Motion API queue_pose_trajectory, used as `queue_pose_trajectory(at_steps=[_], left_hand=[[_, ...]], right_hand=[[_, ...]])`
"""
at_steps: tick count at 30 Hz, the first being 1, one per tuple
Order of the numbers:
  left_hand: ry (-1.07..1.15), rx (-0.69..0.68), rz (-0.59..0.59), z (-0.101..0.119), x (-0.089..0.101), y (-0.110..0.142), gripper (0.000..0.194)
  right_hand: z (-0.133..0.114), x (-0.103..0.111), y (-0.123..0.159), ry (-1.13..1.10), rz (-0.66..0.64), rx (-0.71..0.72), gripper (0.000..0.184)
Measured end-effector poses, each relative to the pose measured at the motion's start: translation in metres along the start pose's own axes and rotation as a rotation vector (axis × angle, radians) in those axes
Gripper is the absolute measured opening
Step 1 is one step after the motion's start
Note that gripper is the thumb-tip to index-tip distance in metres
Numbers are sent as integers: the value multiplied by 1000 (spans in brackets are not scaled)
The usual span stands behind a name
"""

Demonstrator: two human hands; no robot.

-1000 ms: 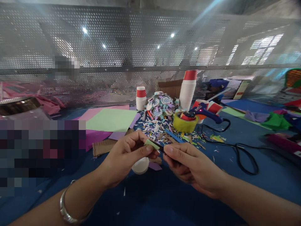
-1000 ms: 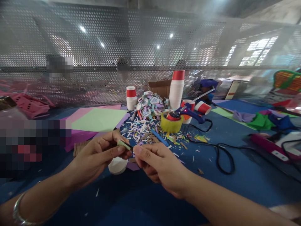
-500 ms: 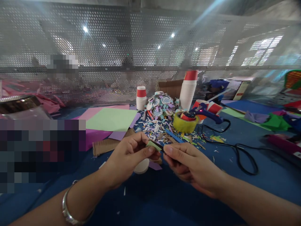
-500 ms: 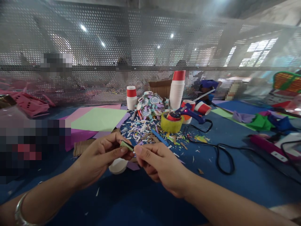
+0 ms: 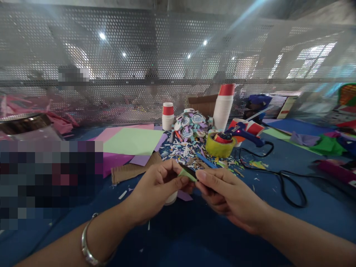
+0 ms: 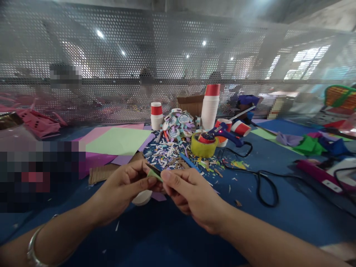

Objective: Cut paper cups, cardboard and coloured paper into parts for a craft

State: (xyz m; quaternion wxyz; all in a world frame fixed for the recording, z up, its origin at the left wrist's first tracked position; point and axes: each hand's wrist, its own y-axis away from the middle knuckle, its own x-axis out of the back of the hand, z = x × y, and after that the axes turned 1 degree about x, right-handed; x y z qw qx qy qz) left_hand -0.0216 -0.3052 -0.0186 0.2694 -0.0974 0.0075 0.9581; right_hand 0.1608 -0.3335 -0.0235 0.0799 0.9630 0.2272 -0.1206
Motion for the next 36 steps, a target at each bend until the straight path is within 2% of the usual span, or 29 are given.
queue_pose_trajectory(at_steps=[5,9,14,18,22,25,28,32,36], left_hand=[[27,41,121,3,-1,-1,24],[22,74,97,3,-4,0,24],[-7,71,90,2,-7,1,21],[-152,61,130,3,-9,3,19],[-345,-107,134,5,-7,7,19],[-546,-231,66,6,-4,9,11],[-695,-251,-13,8,-2,10,11],[-653,-213,-14,10,-1,8,5],[-618,-233,1,8,2,5,3]], right_hand=[[-3,0,-3,78,132,154,43],[-2,3,-7,217,224,234,39],[-2,6,-9,393,213,307,26],[-2,7,-9,429,197,308,22],[-2,6,-9,408,207,300,24],[-3,5,-9,386,207,292,25],[-3,5,-8,386,208,280,23],[-1,7,-9,309,213,234,23],[2,7,-10,267,181,209,23]])
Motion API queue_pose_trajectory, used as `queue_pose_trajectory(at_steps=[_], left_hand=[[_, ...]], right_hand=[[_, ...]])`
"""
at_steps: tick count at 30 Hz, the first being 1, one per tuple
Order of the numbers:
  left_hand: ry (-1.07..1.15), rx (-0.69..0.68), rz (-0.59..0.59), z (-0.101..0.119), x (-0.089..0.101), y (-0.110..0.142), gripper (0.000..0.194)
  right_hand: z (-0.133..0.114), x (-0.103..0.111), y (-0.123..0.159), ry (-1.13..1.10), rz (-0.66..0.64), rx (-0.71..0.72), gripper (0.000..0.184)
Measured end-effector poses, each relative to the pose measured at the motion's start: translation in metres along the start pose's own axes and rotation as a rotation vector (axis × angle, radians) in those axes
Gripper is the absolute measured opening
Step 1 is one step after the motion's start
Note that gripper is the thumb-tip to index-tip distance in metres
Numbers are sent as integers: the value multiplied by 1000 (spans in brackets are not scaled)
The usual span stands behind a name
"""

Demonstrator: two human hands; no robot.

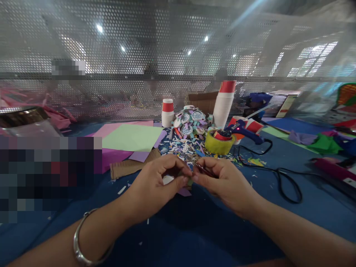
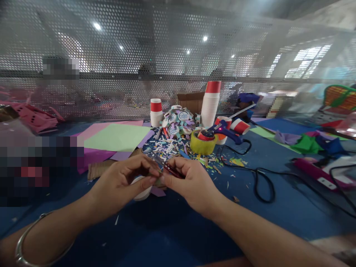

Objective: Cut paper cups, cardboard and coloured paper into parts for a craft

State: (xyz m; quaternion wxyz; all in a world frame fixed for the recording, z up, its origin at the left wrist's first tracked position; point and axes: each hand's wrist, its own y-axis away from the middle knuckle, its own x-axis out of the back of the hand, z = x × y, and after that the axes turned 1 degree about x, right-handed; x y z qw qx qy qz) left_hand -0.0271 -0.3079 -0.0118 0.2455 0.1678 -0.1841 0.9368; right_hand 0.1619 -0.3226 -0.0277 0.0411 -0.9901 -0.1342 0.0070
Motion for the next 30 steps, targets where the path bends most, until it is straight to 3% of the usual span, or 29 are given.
queue_pose_trajectory(at_steps=[6,12,18,24,30], left_hand=[[182,86,-9,0,0,-1,2],[324,194,100,2,9,-5,17],[245,197,222,-4,18,-7,22],[215,156,268,-4,19,-8,25],[247,162,215,0,17,-7,25]], right_hand=[[-1,-2,0,-33,-26,-55,27],[-3,0,1,15,-8,-30,31],[-4,0,2,25,-23,-42,39],[-4,1,1,35,-51,-108,38],[-4,2,1,4,-99,-134,36]])
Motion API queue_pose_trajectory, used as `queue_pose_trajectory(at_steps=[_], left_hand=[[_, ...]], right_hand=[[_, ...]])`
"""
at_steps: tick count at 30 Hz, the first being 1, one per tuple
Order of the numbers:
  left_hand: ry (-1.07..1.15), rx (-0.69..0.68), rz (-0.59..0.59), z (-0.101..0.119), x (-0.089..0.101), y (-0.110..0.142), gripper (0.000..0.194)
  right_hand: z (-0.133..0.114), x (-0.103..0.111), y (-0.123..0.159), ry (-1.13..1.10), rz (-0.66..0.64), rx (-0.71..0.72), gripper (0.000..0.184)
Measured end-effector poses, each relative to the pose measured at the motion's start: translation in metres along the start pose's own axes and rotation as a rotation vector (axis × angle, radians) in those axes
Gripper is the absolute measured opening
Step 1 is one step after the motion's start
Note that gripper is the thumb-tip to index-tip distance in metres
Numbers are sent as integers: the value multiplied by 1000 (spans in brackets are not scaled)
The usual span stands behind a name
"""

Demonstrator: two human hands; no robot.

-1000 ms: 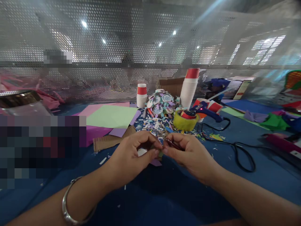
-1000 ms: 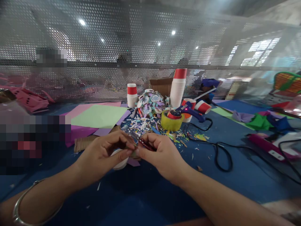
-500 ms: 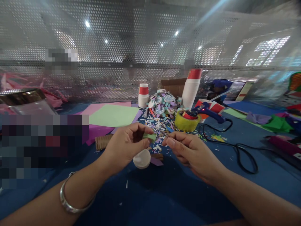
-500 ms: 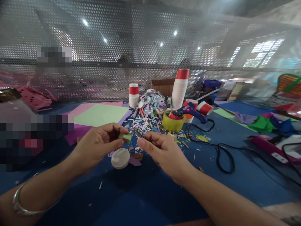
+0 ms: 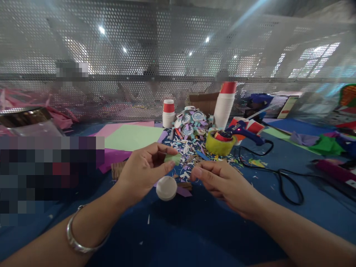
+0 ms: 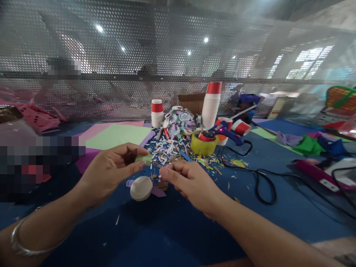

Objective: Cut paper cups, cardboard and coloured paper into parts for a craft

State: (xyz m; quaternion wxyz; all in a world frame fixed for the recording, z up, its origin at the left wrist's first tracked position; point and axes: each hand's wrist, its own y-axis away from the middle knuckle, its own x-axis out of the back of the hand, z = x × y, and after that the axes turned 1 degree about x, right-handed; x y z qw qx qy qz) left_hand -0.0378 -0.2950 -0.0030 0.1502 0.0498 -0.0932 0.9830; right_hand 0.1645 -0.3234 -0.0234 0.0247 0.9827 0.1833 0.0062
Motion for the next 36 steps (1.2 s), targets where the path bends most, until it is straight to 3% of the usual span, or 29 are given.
queue_pose_trajectory(at_steps=[7,23,36], left_hand=[[-28,21,-81,-4,-2,1,25],[-27,30,-108,-2,-7,5,20],[-73,-66,-142,0,-3,5,17]], right_hand=[[1,1,1,19,-40,13,38],[1,0,1,0,-52,15,38],[-3,-1,3,61,-48,2,41]])
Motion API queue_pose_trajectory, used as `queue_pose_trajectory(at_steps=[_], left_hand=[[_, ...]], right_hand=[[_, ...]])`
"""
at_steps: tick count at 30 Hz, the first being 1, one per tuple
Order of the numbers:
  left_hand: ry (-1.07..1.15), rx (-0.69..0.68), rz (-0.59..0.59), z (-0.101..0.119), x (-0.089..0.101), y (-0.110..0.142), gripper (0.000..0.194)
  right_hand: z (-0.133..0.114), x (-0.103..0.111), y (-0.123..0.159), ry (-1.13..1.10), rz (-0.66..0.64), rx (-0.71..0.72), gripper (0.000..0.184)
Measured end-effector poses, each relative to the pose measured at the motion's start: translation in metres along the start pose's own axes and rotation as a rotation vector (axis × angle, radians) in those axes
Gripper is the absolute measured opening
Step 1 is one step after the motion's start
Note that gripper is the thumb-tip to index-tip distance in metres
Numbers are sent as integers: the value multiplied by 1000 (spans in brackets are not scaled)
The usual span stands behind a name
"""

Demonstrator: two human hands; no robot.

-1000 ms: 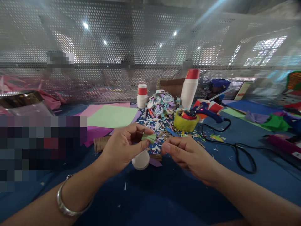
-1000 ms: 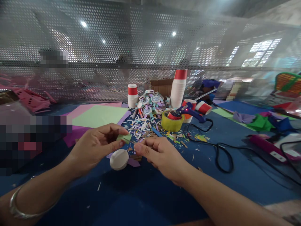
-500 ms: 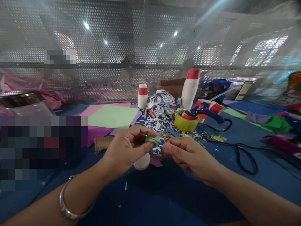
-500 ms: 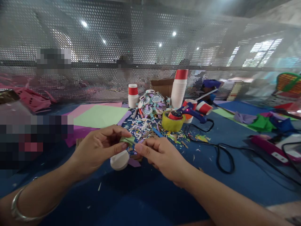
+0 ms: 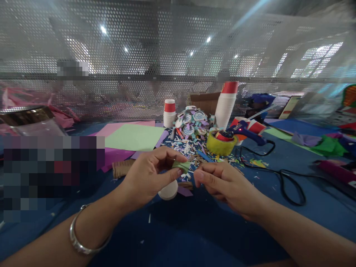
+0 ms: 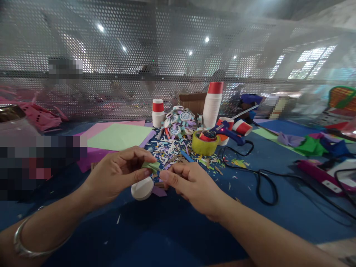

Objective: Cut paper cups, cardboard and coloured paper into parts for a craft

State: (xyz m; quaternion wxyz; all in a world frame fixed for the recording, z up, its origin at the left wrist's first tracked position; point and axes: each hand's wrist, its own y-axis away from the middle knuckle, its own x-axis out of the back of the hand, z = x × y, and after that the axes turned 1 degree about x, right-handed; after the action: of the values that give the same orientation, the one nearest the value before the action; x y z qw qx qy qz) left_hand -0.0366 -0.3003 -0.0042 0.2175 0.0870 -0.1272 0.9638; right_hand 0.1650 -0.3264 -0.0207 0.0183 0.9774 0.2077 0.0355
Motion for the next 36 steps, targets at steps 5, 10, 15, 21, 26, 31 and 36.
queue_pose_trajectory(at_steps=[5,10,15,21,26,31,36], left_hand=[[-21,-15,15,1,-1,0,15],[-22,-26,2,0,0,0,16],[-8,-11,-11,-1,0,0,16],[32,18,-16,-1,0,1,17],[28,43,-13,-1,1,0,18],[49,68,-12,-3,0,-1,19],[119,95,-24,-5,-4,-1,19]], right_hand=[[0,2,2,35,6,21,41],[1,1,2,48,3,24,42],[0,0,3,55,7,26,44],[-1,-2,3,81,20,34,45],[1,-3,2,77,23,22,45],[2,-3,1,94,37,16,46],[4,-1,0,120,18,27,42]])
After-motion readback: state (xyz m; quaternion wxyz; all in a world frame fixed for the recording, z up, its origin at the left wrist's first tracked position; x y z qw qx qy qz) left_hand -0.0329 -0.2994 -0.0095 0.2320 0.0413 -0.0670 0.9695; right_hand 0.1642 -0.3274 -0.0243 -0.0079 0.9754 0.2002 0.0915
